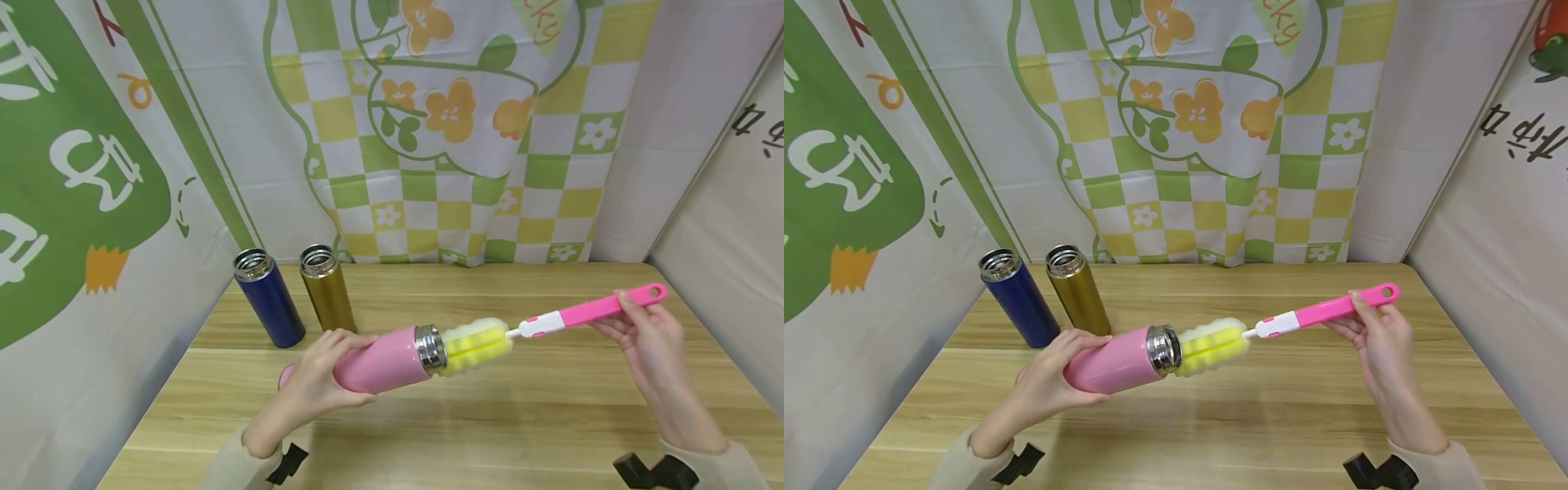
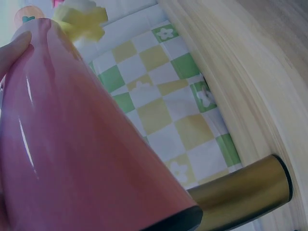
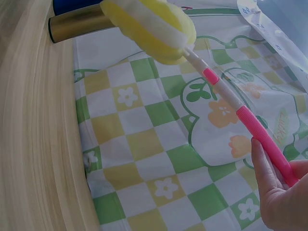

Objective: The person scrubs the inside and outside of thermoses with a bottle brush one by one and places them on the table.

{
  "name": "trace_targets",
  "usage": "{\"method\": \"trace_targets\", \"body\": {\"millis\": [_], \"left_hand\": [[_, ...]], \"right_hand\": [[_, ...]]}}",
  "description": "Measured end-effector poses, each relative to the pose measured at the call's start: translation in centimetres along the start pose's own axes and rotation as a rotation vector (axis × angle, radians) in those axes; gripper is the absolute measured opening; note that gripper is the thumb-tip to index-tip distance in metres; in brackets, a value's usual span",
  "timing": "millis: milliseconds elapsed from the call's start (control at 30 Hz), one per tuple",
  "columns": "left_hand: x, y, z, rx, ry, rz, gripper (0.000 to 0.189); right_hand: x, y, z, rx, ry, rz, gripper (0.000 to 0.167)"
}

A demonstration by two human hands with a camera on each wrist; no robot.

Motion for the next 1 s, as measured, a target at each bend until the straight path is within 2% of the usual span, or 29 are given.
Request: {"method": "trace_targets", "body": {"millis": [367, 633, 733, 900, 1000], "left_hand": [[1.0, -0.2, -0.1, 0.025, 0.043, 0.000, 0.068], [1.7, -0.2, -0.1, 0.025, 0.078, 0.016, 0.068], [1.9, -0.1, -0.1, 0.028, 0.082, 0.020, 0.067], [2.2, 0.1, -0.1, 0.025, 0.091, 0.049, 0.067], [2.2, 0.3, -0.1, 0.002, 0.096, 0.057, 0.068]], "right_hand": [[0.4, 0.3, 0.2, -0.046, -0.047, 0.041, 0.015], [0.8, 0.2, 0.4, -0.054, -0.056, 0.143, 0.012], [0.9, 0.1, 0.4, -0.047, -0.050, 0.193, 0.011], [1.0, 0.2, 0.3, -0.012, -0.033, 0.205, 0.012], [1.1, 0.2, 0.2, 0.008, -0.023, 0.205, 0.012]]}}
Point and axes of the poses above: each hand's wrist, its own z-axis towards the middle knuckle, its own x-axis out of the palm, y = z × x, the point moved 4 cm from there along z, towards the middle knuckle, and after that the axes turned 10 degrees about -z, right-handed, at the moved point
